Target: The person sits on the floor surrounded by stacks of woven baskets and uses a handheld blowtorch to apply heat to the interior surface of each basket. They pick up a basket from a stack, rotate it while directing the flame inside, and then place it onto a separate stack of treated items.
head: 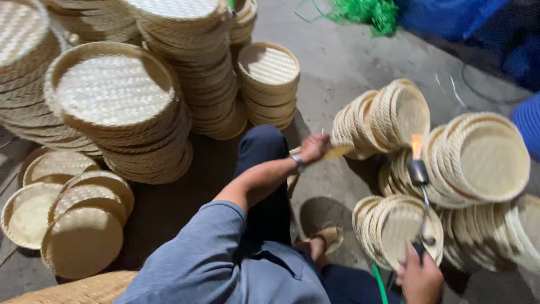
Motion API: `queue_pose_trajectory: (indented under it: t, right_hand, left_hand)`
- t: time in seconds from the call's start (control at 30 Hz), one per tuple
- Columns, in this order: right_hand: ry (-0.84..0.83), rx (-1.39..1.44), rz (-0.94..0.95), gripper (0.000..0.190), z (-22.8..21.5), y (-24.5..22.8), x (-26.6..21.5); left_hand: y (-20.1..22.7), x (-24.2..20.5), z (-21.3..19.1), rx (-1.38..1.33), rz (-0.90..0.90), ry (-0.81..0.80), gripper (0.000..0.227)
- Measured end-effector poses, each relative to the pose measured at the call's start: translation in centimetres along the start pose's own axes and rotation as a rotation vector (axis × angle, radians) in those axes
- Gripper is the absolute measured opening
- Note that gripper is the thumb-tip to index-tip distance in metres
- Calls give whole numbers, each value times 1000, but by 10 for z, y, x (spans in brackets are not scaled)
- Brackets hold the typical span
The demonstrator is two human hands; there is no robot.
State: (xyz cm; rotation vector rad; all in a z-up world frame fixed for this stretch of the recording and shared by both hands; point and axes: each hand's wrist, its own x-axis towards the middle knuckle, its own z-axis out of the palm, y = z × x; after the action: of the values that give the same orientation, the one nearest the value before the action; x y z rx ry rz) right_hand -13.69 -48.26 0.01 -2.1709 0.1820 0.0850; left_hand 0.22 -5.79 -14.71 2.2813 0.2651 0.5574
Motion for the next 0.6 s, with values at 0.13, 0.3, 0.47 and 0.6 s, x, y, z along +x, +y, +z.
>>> queue_pose_trajectory:
  t: [0.13, 0.3, 0.47, 0.6]
  right_hand:
    - [-92, -28, -25, 32, 43, -72, -35]
    - [-169, -207, -94, 34, 54, -122, -46]
    - [2, -291, -356, 33, 44, -126, -32]
    - [-40, -240, -170, 35, 41, -136, -43]
  left_hand:
    - [-15, 12, 6, -649, -255, 16, 29]
    - [-23, 18, -13, -1106, -356, -29, 26]
    - [-35, 28, -18, -1131, -338, -36, 26]
    - [-13, 24, -34, -1382, -352, -51, 26]
